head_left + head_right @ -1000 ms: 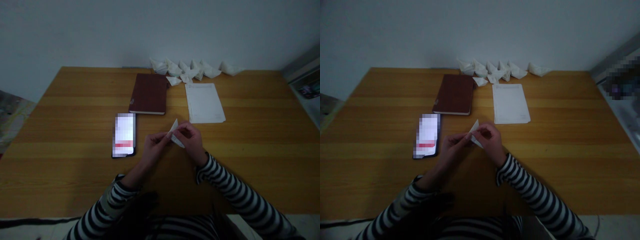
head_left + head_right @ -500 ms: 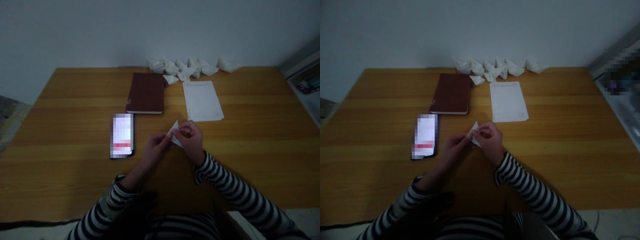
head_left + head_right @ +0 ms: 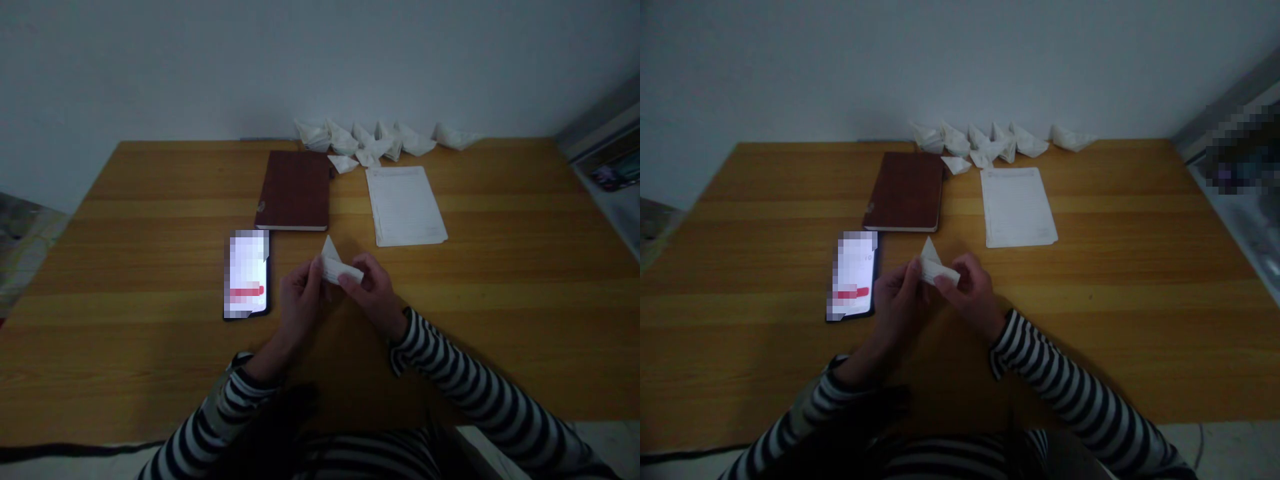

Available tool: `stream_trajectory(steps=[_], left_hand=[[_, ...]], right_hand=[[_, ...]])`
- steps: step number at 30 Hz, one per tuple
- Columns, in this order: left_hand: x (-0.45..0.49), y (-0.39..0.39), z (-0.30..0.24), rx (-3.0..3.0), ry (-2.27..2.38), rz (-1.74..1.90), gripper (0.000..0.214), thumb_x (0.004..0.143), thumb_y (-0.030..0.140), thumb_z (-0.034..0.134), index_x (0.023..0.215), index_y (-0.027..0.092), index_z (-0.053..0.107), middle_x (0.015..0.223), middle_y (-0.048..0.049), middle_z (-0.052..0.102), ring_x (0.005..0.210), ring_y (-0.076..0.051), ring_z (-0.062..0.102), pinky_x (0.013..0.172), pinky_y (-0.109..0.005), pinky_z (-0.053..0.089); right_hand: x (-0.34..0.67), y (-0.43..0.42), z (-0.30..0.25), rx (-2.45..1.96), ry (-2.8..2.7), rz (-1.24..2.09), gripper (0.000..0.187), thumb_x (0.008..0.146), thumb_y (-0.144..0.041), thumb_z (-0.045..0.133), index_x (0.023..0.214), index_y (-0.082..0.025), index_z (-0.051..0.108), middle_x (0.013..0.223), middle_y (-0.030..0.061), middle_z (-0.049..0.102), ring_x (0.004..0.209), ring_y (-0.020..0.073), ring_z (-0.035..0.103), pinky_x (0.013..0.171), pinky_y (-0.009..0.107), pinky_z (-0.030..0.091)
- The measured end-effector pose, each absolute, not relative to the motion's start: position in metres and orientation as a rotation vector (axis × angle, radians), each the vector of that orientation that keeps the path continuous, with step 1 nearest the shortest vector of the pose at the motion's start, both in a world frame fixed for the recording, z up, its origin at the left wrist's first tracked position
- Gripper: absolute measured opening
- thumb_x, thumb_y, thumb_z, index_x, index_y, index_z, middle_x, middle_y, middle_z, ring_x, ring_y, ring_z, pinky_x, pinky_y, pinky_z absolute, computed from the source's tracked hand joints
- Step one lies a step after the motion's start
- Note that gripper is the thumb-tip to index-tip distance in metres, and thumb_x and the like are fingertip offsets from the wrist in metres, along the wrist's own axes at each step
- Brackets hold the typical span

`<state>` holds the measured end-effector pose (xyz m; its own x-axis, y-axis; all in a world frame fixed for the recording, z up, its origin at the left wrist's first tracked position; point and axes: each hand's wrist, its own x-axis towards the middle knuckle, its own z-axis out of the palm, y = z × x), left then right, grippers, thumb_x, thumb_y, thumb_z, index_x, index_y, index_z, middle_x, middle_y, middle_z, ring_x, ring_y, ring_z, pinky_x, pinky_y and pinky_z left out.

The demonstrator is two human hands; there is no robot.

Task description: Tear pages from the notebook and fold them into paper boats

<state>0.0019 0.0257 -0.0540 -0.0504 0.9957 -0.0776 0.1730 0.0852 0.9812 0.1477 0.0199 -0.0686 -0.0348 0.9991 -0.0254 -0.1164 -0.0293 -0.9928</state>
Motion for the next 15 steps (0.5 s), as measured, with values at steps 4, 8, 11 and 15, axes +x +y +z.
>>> stream_trajectory(steps=[4, 8, 11, 15], left_hand=[[0.003, 0.027, -0.054, 1.283, 1.416, 1.054, 0.050, 0.097, 0.045, 0.051, 0.054, 0.020, 0.048, 0.047, 0.0044, 0.045, 0.045, -0.009, 0.040, 0.046, -0.023, 0.030], [0.002, 0.033, -0.053, 1.210, 1.361, 0.921, 0.050, 0.093, 0.050, 0.054, 0.054, 0.019, 0.050, 0.045, 0.0054, 0.042, 0.043, -0.008, 0.035, 0.043, -0.023, 0.025], [0.000, 0.037, -0.053, 1.097, 1.284, 0.803, 0.050, 0.087, 0.057, 0.058, 0.056, 0.019, 0.052, 0.045, 0.0066, 0.040, 0.041, -0.007, 0.031, 0.041, -0.022, 0.020], [-0.003, 0.038, -0.052, 1.008, 1.225, 0.705, 0.055, 0.082, 0.064, 0.061, 0.054, 0.018, 0.051, 0.048, 0.0059, 0.041, 0.042, -0.007, 0.031, 0.041, -0.022, 0.020]], right_hand=[[0.149, 0.022, -0.069, -1.098, -1.083, 1.557, 0.033, 0.087, -0.048, 0.065, 0.088, -0.024, 0.043, 0.056, -0.0072, 0.061, 0.041, 0.0080, 0.050, 0.040, 0.018, 0.036], [0.157, 0.029, -0.068, -1.092, -1.044, 1.602, 0.042, 0.086, -0.046, 0.066, 0.109, -0.024, 0.039, 0.048, -0.0124, 0.057, 0.035, 0.0074, 0.044, 0.036, 0.015, 0.028], [0.166, 0.036, -0.067, -1.069, -1.150, 1.649, 0.037, 0.089, -0.044, 0.062, 0.111, -0.023, 0.042, 0.046, -0.0131, 0.053, 0.035, 0.0068, 0.040, 0.036, 0.016, 0.025], [0.173, 0.041, -0.064, -1.066, -1.235, 1.683, 0.036, 0.088, -0.041, 0.064, 0.113, -0.021, 0.046, 0.046, -0.0128, 0.051, 0.036, 0.0069, 0.042, 0.036, 0.016, 0.027]])
